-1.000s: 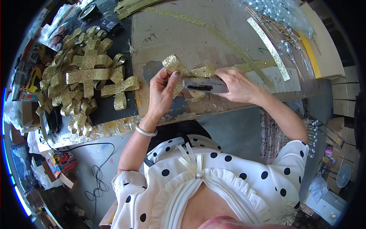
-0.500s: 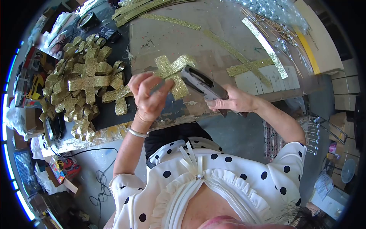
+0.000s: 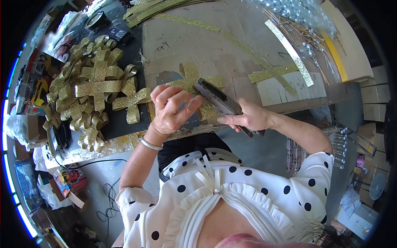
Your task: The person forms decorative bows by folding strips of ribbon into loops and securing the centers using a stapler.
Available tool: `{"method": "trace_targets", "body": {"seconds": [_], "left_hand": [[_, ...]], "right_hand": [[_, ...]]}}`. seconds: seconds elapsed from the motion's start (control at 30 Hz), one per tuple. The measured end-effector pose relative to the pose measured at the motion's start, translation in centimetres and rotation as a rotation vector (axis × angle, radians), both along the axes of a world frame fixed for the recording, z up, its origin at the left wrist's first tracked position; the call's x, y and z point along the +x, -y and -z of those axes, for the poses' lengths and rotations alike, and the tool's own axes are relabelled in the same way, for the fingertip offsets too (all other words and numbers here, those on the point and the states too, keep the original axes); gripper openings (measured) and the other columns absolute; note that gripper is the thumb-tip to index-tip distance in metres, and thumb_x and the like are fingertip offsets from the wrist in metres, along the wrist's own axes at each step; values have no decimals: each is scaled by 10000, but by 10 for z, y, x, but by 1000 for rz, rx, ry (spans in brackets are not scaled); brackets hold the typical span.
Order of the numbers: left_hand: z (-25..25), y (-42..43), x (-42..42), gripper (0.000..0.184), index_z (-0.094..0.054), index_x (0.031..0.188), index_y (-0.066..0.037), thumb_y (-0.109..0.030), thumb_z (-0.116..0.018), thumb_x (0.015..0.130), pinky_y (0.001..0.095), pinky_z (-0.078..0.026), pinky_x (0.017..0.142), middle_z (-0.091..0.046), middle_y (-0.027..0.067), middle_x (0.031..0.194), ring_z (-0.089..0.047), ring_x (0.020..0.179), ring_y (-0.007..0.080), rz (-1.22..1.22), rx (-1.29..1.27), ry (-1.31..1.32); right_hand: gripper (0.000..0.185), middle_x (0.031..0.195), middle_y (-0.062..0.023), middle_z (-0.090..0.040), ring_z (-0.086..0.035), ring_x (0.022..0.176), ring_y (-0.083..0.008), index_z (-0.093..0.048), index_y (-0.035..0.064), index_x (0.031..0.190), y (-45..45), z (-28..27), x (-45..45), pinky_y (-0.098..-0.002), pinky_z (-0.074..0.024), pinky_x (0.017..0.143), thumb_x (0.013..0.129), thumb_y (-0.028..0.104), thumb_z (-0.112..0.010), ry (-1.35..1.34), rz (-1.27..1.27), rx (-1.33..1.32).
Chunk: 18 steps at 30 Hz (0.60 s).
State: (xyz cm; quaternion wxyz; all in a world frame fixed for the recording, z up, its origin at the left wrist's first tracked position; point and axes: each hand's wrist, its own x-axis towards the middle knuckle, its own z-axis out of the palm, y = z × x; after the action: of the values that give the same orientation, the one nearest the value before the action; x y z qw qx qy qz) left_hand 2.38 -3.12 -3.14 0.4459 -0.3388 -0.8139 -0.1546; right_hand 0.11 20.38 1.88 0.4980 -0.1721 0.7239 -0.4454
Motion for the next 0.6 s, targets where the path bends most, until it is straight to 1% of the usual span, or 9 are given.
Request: {"method": "trace_targets", "body": {"seconds": [0.13, 0.2, 0.3, 0.37, 0.4, 0.43, 0.47, 0.5, 0.6], "left_hand": [[0, 2, 1, 342, -650, 855, -200, -134, -697, 523, 351, -390, 776, -503, -16, 900, -489, 904, 189, -3, 5, 74], [3, 10, -5, 306, -658, 840, -179, -123, -690, 541, 348, -394, 776, -519, -1, 900, -497, 908, 201, -40, 49, 66], [-18, 40, -18, 181, -653, 764, -62, -3, -641, 594, 356, -428, 764, -567, 70, 860, -534, 880, 247, -176, 282, 51], [-42, 83, -29, 203, -619, 841, -19, -7, -684, 650, 342, -468, 666, -601, 74, 828, -577, 803, 241, -453, 382, -120], [-44, 124, -31, 138, -606, 817, -9, -95, -682, 740, 237, -484, 559, -613, 78, 896, -583, 804, 145, -610, 487, -12], [-62, 141, -36, 196, -600, 919, 6, -88, -671, 761, 205, -466, 490, -599, 87, 918, -581, 739, 143, -548, 605, -62], [-66, 170, -41, 382, -561, 1066, -5, -127, -709, 736, 249, -492, 601, -554, 128, 1034, -560, 860, 204, -547, 785, 16], [-69, 186, -39, 537, -499, 1174, -15, -222, -722, 731, 369, -444, 829, -476, 166, 1174, -471, 1058, 285, -960, 516, -125], [-69, 170, -44, 638, -465, 1195, -2, -337, -716, 713, 468, -281, 987, -425, 197, 1212, -351, 1190, 327, -979, 503, -350]], "right_hand": [[347, 793, -76, -557, -548, 720, -134, -492, -42, 953, -2, 3, -6, -270, -458, 669, 865, 285, -568, -17, -1, 0], [360, 818, -81, -565, -564, 739, -144, -490, -51, 998, -13, 19, -18, -281, -468, 682, 865, 275, -566, 137, -4, -288], [444, 841, -79, -577, -578, 761, -158, -487, -59, 1030, -27, 15, -35, -288, -471, 704, 851, 338, -572, 18, -32, -159], [541, 875, -101, -574, -572, 816, -192, -480, -56, 1039, -16, -3, -38, -329, -461, 746, 801, 412, -610, -216, -42, 92], [572, 901, -116, -563, -560, 853, -214, -473, -52, 1047, -13, 0, -40, -345, -446, 771, 774, 426, -630, -572, -110, 271], [605, 927, -131, -552, -549, 889, -236, -466, -48, 1056, -12, 5, -43, -361, -432, 796, 747, 439, -649, -928, -176, 454], [636, 931, -144, -502, -493, 922, -260, -459, -44, 1003, -14, 20, -48, -392, -395, 821, 713, 488, -651, -1111, -171, 483], [636, 931, -144, -502, -493, 922, -260, -459, -44, 1003, -11, 28, -54, -392, -395, 821, 713, 488, -651, -1114, -167, 484], [650, 847, -116, -416, -415, 826, -234, -441, -17, 894, 9, 48, -75, -374, -352, 748, 684, 574, -609, -1358, -257, 458]]}}
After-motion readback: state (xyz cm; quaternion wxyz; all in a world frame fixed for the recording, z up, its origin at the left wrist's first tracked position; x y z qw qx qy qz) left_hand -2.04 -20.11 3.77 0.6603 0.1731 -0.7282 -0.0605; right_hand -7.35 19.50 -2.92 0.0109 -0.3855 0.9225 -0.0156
